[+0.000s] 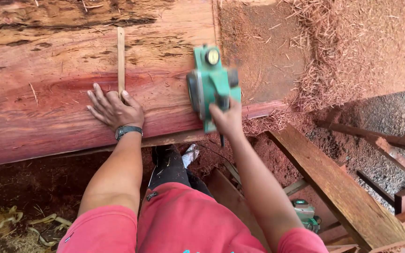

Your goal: Planing a large wooden log using an electric hand planer and a wooden stick to clear shavings

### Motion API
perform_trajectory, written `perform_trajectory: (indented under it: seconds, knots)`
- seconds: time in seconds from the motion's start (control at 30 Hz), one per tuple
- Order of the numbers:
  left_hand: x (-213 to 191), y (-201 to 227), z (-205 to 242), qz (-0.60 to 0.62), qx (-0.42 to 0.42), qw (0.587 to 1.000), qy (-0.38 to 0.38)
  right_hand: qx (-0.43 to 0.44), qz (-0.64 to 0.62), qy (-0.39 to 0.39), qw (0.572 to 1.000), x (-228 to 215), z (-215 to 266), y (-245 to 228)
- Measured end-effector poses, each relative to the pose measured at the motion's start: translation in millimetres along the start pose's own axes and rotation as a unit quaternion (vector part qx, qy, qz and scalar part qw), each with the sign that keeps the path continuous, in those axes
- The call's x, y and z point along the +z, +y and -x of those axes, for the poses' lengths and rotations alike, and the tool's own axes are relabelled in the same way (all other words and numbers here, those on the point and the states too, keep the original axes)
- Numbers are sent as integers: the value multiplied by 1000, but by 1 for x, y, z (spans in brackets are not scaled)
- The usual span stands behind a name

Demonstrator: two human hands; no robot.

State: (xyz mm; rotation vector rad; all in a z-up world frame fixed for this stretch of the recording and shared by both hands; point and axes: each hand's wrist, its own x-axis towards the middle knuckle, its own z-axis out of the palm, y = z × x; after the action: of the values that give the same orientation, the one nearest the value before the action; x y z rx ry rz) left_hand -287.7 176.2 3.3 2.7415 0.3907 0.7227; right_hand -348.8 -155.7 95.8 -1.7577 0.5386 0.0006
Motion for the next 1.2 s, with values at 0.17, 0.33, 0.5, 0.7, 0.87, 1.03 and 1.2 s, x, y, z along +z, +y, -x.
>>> perform_trajectory:
  seconds: [0.17, 0.33, 0.5, 0.7, 0.87, 1.03, 1.2]
  knots:
    - [-3, 0, 0, 7, -3, 1000, -13, 31, 10, 23, 999, -41, 130, 70]
    - [3, -3, 4, 4, -7, 1000, -13, 65, 50, 50, 995, -50, 178, 78]
    - [2, -1, 3, 1, -8, 1000, -12, 54, 49, 34, 997, -36, 136, 63]
    - [2, -2, 3, -1, -5, 1000, -9, 28, 14, 16, 999, -22, 76, 45]
    - [1, 0, 2, -1, -10, 1000, 0, 8, -13, 18, 1000, 0, 19, 19]
    - [0, 1, 1, 5, -15, 1000, -2, -20, -8, 25, 999, 18, -46, -7]
    - [-2, 3, 1, 0, -16, 1000, -11, -19, -2, 47, 999, 44, -106, -42]
